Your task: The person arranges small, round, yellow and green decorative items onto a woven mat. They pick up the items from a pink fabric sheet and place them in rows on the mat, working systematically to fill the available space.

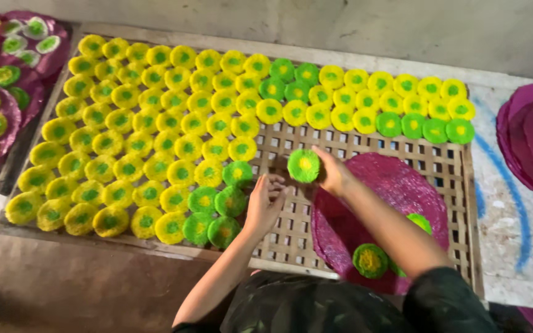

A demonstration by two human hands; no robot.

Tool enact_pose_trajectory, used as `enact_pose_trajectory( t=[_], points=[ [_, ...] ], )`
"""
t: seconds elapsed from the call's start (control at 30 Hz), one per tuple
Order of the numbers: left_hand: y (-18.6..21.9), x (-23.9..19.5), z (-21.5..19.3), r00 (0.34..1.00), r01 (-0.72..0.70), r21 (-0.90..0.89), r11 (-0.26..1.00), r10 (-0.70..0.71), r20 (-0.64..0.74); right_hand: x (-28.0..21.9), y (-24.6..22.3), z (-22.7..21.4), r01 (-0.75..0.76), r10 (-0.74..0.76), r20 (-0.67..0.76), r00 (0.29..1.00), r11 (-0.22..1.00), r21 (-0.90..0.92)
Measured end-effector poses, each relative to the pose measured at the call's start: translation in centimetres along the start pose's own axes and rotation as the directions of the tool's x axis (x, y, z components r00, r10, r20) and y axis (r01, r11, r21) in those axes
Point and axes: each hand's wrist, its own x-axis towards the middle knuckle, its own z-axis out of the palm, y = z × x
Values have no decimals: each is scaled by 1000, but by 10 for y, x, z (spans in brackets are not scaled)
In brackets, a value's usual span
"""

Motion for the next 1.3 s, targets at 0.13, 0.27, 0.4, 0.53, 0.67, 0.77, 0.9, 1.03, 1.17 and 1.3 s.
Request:
enact_pose_trajectory(
  t=[0.13, 0.27, 0.4, 0.53, 0.67, 0.77, 0.9, 1.03, 1.17, 1.3],
  points=[
    [-24, -11, -36, 1000, -3, -15, 1000, 2, -26, 80, -15, 35, 122, -216, -148, 965, 873, -473],
    [-42, -31, -70, 989, 106, 65, 992, -98, -112, 135, -17, 47, 163, -294, -121, 948, 776, -609],
    [-58, -45, -99, 972, 149, 73, 986, -132, -194, 155, -1, 58, 314, -570, 125, 812, 247, -917],
    [-61, -48, -107, 971, 144, 31, 989, -135, -198, 138, 9, 79, 130, -732, 247, 635, -213, -968],
    [-46, -38, -93, 984, 150, 80, 985, -141, -113, 119, 10, 94, 88, -749, 243, 616, -241, -966],
    [-33, -21, -68, 993, 117, 67, 991, -117, -8, 100, 6, 96, 214, -766, 299, 569, -213, -953],
    [-18, -6, -24, 986, 63, 152, 986, -85, 143, 39, -6, 81, 264, -777, 393, 492, -296, -918],
    [-3, -14, 34, 926, -66, 212, 975, -19, 377, -82, -13, 21, 252, -833, 329, 444, -236, -938],
    [-2, -31, 104, 773, -377, 264, 888, 145, 617, -201, -19, -68, 7, -894, 108, 434, -117, -993],
    [-1, -48, 177, 643, -538, 181, 823, 262, 719, -271, 0, -127, -256, -805, -104, 584, -61, -965]
  ],
)
